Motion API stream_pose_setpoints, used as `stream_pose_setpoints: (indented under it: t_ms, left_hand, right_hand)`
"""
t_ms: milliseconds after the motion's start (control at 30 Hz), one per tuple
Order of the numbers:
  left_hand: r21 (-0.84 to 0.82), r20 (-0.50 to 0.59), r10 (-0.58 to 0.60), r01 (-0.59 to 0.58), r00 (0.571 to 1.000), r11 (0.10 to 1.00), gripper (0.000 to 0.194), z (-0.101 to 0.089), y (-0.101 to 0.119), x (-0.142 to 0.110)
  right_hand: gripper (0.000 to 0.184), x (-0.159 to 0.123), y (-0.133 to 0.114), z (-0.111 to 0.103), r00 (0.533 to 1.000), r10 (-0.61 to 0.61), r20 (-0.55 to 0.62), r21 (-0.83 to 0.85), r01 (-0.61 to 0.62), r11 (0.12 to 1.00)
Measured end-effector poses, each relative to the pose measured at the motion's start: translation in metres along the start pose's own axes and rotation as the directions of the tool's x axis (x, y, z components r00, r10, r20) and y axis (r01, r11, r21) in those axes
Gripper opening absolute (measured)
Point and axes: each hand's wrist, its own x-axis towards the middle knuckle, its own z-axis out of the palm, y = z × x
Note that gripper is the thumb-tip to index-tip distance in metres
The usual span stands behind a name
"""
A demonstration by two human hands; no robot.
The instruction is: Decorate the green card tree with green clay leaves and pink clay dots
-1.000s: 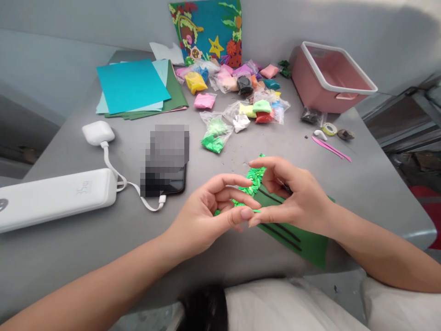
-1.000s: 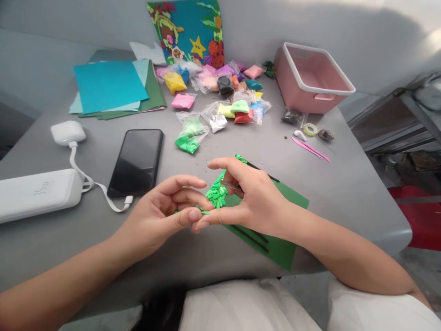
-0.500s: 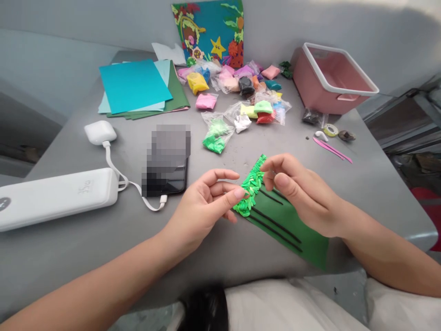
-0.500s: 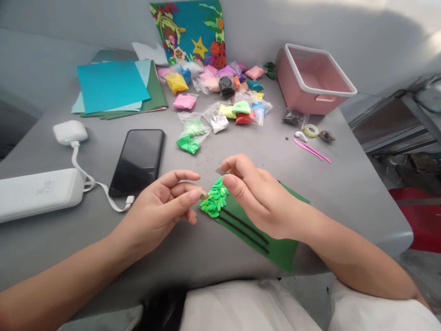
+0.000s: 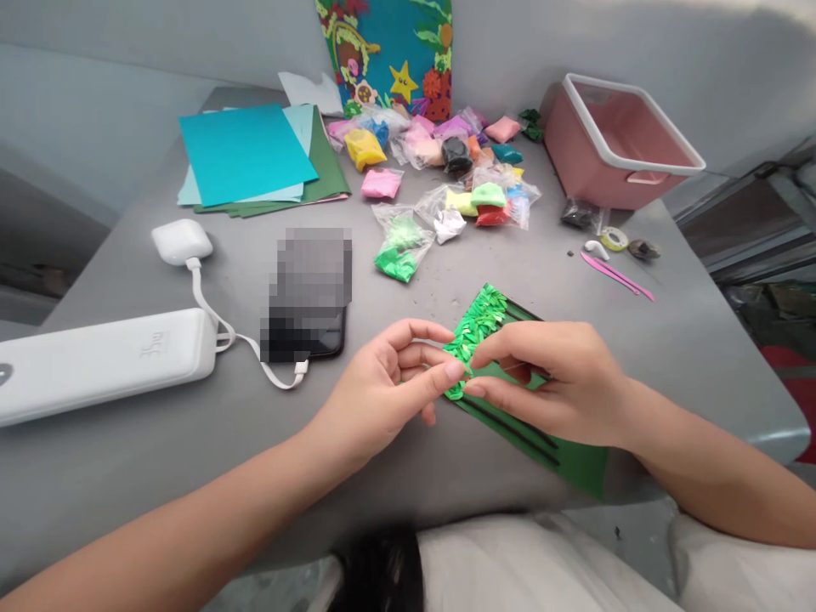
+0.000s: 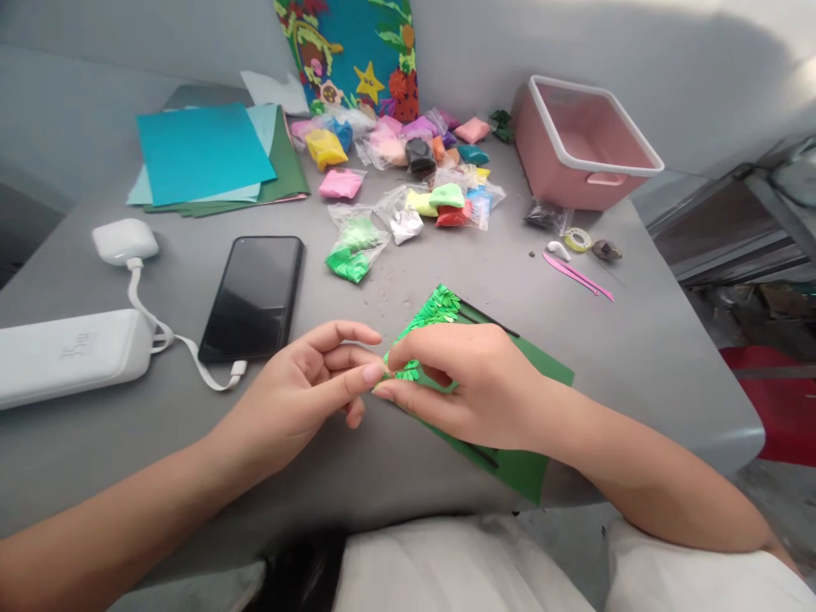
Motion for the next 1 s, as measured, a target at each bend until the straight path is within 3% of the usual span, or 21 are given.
stream_pose_setpoints:
  t_ms: [167,333,500,600,733,800,900,1000]
  left_hand:
    - [-0.038,0.007,0.056,-0.055,0.998,0.998,0.040,-0.001,-0.002,-0.002]
    - [-0.122,0.042,0.106,-0.100,0.993,0.987,0.038,-0.004,-0.005,-0.003]
    - [-0.120,0.008,0.055,-0.054,0.998,0.991,0.034,-0.001,-0.005,-0.004]
    - [-0.140,-0.073,0.061,-0.071,0.995,0.988,0.028,0.000,-0.002,-0.003]
    - [-0.205,-0.211,0.049,-0.093,0.976,0.974,0.009,0.001,0.006,0.002]
    - [-0.234,-0.255,0.031,-0.092,0.967,0.968,0.005,0.001,0.008,0.004]
    - [-0.258,-0.273,0.021,-0.094,0.962,0.962,0.006,0.000,0.009,0.005]
    - [-0.262,-0.268,0.023,-0.095,0.963,0.960,0.006,-0.002,0.008,0.005]
  right_hand:
    - [0.010,0.001,0.001,0.002,0.998,0.046,0.044,0.089,-0.050,0.995]
    - [0.009,0.002,-0.002,0.005,0.996,0.081,-0.020,0.141,-0.078,0.987]
    - [0.010,0.002,-0.002,0.012,0.992,0.049,-0.112,0.034,-0.046,0.998]
    - [0.008,0.002,0.002,0.011,0.991,0.025,-0.129,-0.040,-0.030,0.999]
    - [0.004,0.000,0.007,0.008,0.990,-0.140,0.018,-0.050,0.140,0.989]
    - [0.009,-0.002,0.008,0.010,0.959,-0.237,0.156,-0.061,0.249,0.967]
    - [0.021,-0.007,0.005,0.019,0.897,-0.288,0.334,-0.108,0.341,0.934]
    - [0.030,-0.013,0.001,0.034,0.873,-0.305,0.382,-0.124,0.375,0.919]
